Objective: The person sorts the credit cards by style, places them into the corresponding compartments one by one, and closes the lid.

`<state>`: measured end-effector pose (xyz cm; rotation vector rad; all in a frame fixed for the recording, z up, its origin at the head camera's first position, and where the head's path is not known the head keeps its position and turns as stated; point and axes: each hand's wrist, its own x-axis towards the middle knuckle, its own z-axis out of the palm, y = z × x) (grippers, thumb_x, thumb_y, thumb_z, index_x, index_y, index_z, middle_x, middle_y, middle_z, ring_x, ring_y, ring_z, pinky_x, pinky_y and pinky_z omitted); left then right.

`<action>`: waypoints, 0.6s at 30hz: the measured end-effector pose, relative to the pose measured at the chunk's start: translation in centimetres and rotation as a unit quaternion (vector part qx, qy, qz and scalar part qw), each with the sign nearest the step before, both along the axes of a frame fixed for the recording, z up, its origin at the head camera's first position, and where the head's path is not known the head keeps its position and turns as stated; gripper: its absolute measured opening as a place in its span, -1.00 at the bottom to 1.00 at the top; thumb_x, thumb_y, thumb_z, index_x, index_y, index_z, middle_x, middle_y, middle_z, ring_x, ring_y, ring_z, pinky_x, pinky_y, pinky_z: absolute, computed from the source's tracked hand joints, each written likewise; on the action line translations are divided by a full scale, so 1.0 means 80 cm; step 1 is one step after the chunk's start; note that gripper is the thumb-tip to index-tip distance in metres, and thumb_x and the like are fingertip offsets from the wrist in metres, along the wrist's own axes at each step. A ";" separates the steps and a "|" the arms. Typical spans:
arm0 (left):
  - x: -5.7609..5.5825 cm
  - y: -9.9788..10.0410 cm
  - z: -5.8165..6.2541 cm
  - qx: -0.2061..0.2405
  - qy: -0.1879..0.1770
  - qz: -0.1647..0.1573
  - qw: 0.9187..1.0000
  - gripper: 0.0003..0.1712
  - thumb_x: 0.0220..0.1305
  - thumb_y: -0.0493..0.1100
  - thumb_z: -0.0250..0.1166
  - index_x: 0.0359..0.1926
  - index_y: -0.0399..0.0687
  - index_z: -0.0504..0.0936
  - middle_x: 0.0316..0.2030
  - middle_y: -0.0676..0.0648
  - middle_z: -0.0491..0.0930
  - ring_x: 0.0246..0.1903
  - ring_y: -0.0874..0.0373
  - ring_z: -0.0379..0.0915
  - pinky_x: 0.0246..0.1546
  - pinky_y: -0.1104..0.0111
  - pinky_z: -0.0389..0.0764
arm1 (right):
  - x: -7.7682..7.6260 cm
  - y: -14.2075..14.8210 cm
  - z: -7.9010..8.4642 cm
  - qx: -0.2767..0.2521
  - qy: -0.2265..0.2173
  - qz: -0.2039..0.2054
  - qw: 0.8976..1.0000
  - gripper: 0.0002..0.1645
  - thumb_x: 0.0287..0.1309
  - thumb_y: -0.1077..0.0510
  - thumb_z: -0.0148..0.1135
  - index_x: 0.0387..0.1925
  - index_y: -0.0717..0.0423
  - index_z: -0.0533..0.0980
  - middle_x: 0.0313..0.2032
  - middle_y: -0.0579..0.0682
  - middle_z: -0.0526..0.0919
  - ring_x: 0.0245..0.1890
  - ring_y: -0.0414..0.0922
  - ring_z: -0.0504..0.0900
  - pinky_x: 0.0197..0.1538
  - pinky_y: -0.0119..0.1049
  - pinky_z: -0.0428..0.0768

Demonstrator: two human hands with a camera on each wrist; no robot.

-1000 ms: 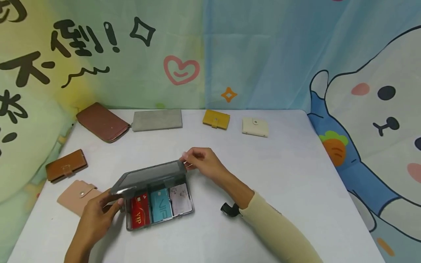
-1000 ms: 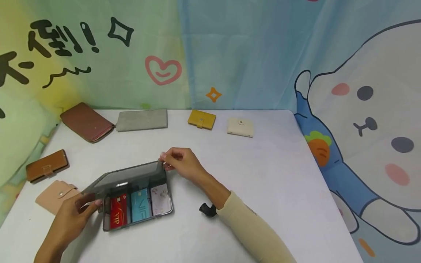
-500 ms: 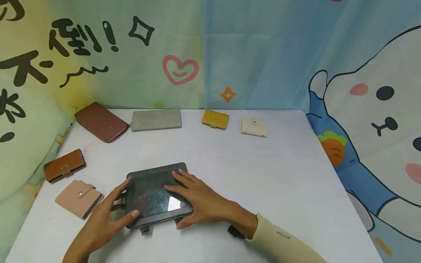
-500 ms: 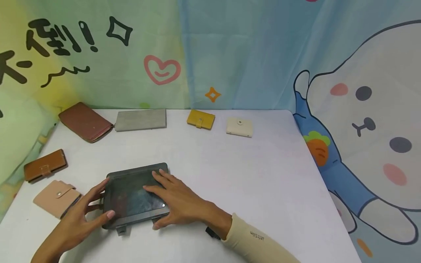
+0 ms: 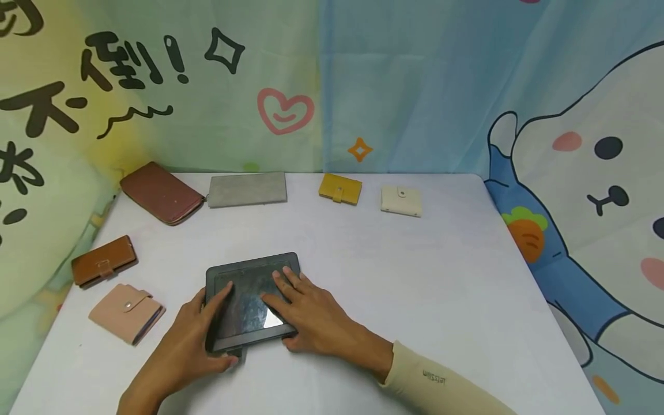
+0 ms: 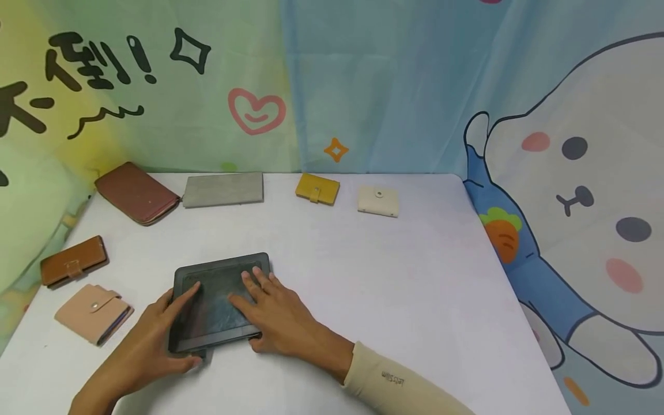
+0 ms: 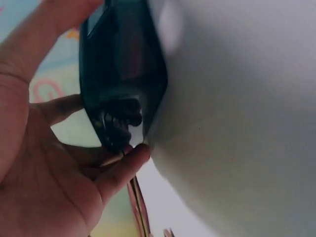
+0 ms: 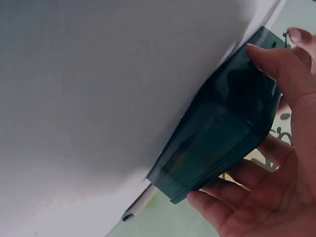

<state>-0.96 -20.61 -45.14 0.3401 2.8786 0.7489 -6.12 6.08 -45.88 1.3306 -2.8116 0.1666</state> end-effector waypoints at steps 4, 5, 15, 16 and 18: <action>-0.002 0.009 -0.005 -0.057 0.040 -0.003 0.998 0.46 -0.40 0.23 0.70 0.56 0.19 0.10 0.35 -0.57 0.20 0.24 -0.45 0.31 0.04 -0.27 0.58 | -0.002 0.001 0.001 -0.004 -0.012 -0.009 1.000 0.14 -0.11 -0.36 0.51 0.48 -0.20 0.24 0.50 0.13 0.19 0.54 0.07 0.10 0.49 -0.05 0.35; -0.002 0.010 -0.006 -0.070 0.051 -0.003 0.996 0.45 -0.40 0.24 0.69 0.55 0.18 0.11 0.32 -0.57 0.23 0.21 -0.44 0.35 0.01 -0.24 0.60 | -0.001 0.001 0.001 -0.005 -0.014 -0.012 1.000 0.14 -0.11 -0.36 0.51 0.48 -0.20 0.25 0.50 0.12 0.19 0.54 0.07 0.11 0.49 -0.06 0.36; -0.007 0.005 -0.014 -0.145 0.153 -0.040 0.977 0.45 -0.47 0.44 0.59 0.52 0.18 0.19 0.12 -0.49 0.50 0.00 -0.33 0.56 -0.10 -0.12 0.69 | 0.010 0.002 0.001 -0.031 -0.024 -0.037 0.999 0.15 -0.15 -0.30 0.57 0.47 -0.19 0.27 0.49 0.14 0.21 0.53 0.09 0.12 0.43 -0.02 0.43; -0.008 0.004 -0.014 -0.150 0.155 -0.045 0.975 0.45 -0.47 0.45 0.58 0.52 0.18 0.19 0.12 -0.49 0.50 0.00 -0.34 0.56 -0.09 -0.12 0.69 | 0.011 0.002 0.001 -0.035 -0.026 -0.040 0.998 0.15 -0.15 -0.30 0.58 0.46 -0.18 0.27 0.49 0.15 0.21 0.53 0.10 0.12 0.43 -0.01 0.43; -0.010 0.004 -0.015 -0.158 0.158 -0.052 0.973 0.46 -0.47 0.48 0.57 0.53 0.19 0.18 0.11 -0.48 0.51 -0.01 -0.34 0.57 -0.07 -0.12 0.69 | 0.014 0.002 0.001 -0.040 -0.026 -0.045 0.998 0.15 -0.15 -0.29 0.58 0.46 -0.16 0.28 0.49 0.17 0.21 0.53 0.11 0.13 0.44 -0.01 0.42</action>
